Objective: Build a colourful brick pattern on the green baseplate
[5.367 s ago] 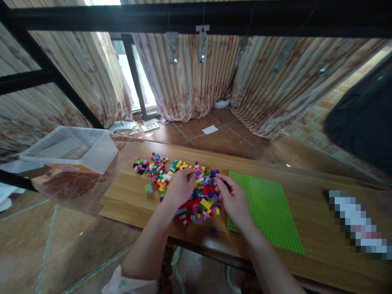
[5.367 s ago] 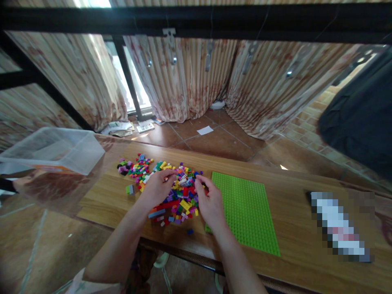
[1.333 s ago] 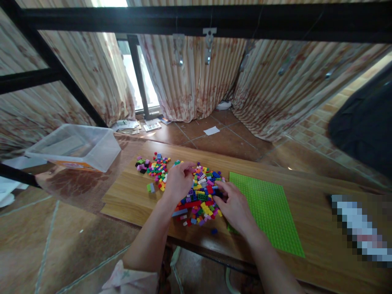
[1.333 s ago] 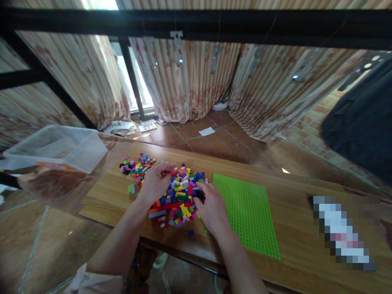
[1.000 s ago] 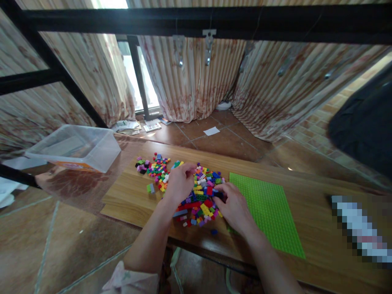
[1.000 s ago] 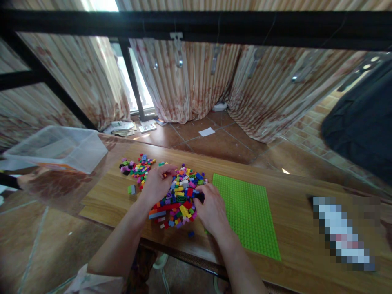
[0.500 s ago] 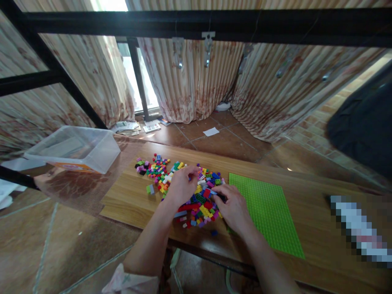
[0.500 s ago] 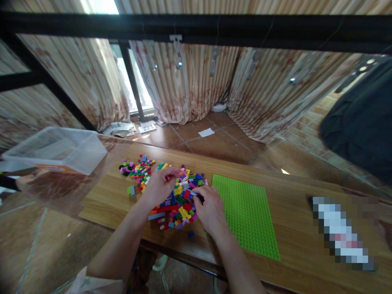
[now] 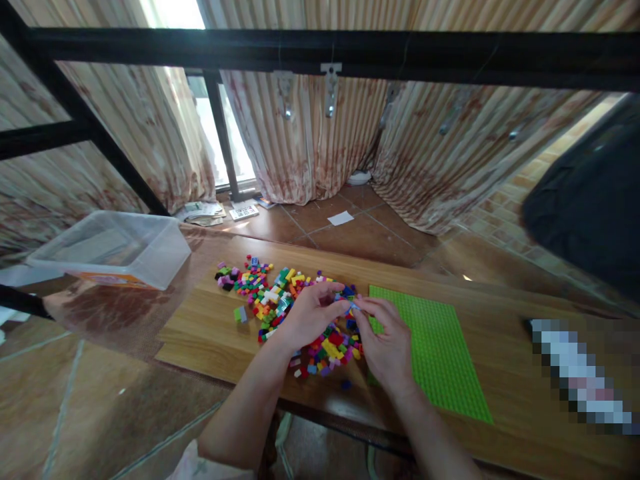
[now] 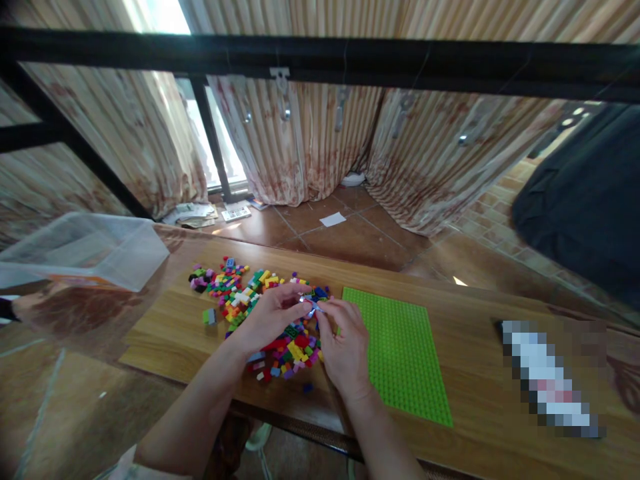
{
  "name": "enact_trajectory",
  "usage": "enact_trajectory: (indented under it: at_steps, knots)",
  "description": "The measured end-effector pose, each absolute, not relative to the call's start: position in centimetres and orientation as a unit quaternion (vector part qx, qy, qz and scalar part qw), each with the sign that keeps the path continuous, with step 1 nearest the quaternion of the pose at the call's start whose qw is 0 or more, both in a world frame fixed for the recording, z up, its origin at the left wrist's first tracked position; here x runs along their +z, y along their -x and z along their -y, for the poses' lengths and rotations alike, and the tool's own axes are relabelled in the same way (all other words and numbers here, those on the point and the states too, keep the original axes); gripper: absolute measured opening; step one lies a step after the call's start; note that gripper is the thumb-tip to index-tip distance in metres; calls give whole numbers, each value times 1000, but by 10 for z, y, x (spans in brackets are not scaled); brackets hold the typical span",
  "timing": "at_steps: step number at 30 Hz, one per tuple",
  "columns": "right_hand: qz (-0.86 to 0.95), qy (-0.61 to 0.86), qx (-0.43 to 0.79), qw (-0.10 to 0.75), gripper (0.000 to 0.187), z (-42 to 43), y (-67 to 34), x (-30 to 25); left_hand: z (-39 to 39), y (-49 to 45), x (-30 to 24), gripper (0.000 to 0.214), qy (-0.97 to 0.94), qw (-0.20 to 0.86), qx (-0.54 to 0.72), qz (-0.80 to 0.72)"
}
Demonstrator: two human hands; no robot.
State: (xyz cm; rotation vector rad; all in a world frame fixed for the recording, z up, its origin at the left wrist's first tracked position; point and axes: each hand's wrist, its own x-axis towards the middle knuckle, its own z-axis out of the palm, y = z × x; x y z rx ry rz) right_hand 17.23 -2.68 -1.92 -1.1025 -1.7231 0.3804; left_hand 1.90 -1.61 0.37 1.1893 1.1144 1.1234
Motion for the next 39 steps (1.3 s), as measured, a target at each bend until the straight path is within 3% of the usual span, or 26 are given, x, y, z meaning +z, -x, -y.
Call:
enact_trajectory:
  at_steps: [8,17,21,27,32,39]
  knots:
    - [696,474,176,510,14,21,-179,-19,22,-11,20,52,-397,668,465,-425]
    - [751,472,225,402,18,22,-175,-25,17,-8,13,30,-400,614,483,-480]
    - [725,485,258,415,32,24,-172,-21,17,-15,9,24,-450,600,454,-481]
    - [733,467,262,419,23,23,-175,-23,20,-27,1,25,-488,618,419,-453]
    - [752,458,243,407,18,24,-178,-23,20,-27,-5,29,-544,569,398,-471]
    - [711,458,287,449,18,25,-177,-22,19,-28,-1,23,-461,619,428,-469]
